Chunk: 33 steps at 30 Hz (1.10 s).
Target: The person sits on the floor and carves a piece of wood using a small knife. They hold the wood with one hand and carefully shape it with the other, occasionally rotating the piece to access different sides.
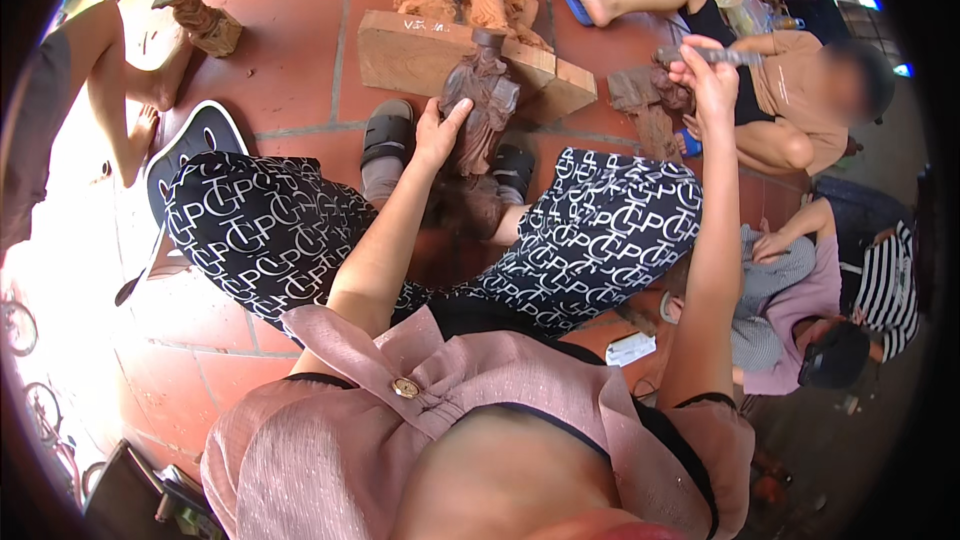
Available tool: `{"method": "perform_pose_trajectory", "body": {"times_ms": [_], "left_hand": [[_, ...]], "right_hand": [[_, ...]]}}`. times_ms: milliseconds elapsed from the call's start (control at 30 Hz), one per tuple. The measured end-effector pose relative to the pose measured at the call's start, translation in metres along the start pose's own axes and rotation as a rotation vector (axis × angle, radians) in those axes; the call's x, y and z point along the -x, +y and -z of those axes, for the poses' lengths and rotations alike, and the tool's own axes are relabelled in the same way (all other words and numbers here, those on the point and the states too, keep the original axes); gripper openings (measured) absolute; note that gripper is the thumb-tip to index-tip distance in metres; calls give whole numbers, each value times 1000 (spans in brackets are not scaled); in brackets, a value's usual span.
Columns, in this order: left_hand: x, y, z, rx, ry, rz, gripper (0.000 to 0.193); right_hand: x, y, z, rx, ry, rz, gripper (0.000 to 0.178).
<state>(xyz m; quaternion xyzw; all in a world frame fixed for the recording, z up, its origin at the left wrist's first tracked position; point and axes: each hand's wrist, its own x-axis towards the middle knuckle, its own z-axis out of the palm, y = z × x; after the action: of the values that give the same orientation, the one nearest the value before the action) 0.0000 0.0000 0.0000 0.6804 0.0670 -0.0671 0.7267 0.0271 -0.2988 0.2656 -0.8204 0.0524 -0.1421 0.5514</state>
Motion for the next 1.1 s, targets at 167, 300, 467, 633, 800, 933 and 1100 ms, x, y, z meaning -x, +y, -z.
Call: {"method": "perform_pose_trajectory", "body": {"times_ms": [167, 300, 467, 633, 800, 933, 1100], "left_hand": [[-26, -5, 15, -113, 89, -116, 60], [-9, -10, 11, -234, 104, -34, 59], [10, -20, 6, -363, 164, -66, 53], [15, -17, 5, -418, 201, -86, 52], [16, -14, 4, -377, 183, -65, 54], [18, -12, 4, -372, 174, -48, 53], [17, -13, 5, -369, 173, -42, 49]], "right_hand": [[26, -20, -36, -77, -29, 30, 21], [75, -16, -82, -151, -203, 12, 19], [71, -21, -136, -173, -272, 116, 11], [26, 13, -163, -110, -283, 50, 9], [9, 31, -184, 26, -399, 62, 7], [11, 34, -195, 312, -393, 286, 7], [10, 35, -200, 373, -353, 467, 6]]}}
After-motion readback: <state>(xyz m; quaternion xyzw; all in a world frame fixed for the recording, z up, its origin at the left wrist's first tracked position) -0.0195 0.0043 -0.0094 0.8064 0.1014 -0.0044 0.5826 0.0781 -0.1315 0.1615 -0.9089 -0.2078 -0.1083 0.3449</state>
